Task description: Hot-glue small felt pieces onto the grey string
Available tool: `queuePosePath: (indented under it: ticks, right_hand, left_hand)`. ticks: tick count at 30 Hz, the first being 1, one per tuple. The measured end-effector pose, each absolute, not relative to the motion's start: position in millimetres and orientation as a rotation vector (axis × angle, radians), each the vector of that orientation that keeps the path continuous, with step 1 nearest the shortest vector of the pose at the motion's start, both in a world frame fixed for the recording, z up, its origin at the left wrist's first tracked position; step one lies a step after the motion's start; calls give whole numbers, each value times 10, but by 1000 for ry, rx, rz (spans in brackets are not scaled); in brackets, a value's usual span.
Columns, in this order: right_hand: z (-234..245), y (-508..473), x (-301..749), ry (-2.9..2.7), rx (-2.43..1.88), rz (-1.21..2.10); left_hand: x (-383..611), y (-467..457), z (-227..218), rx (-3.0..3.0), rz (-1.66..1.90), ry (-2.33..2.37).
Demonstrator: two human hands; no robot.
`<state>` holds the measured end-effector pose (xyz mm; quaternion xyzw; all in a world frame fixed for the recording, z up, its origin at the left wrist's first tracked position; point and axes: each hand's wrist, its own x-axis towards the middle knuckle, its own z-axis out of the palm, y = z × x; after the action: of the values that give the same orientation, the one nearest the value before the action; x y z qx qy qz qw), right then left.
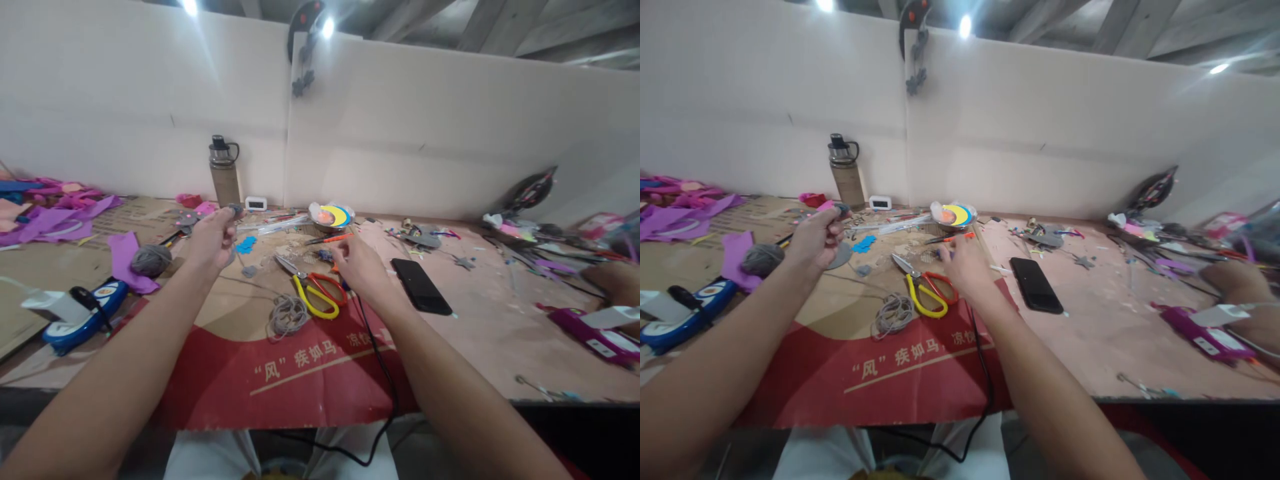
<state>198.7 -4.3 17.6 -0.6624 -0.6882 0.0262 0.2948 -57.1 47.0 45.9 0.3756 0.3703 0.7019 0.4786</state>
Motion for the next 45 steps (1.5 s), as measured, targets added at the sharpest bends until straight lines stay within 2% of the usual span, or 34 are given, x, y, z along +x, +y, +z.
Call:
queuePosePath:
  ticks: [1,3,6,9,15,21,30,45]
  right_hand:
    - [101,12,2076,-1853,-1935,26]
    - [-57,101,2192,-1892,-2149,143]
    - [-219,176,2258,-1854,-2112,340]
    - [-239,208,2276,-1803,-2044,357]
    - [-72,97,2088,-1511,-1409,591]
    - [128,-211,1648,-1426,-1016,841]
    - [71,-241,1620,-1762,-1023,421]
    - [92,-284,1585,-1811,-1097,372]
  left_hand:
    - [-557,459,442,940,1701,901]
    - [-524,431,415,980,1673,908]
    - [-472,380,401,1021,1637,911]
    - [-430,341,403,1034,1610,917]
    - [-383,345,362,1053,1572,967]
    - [-319,308,337,1045,1507,974]
    - [-282,317,294,1041,1457,1016]
    - [-240,243,334,1117,1424,1042]
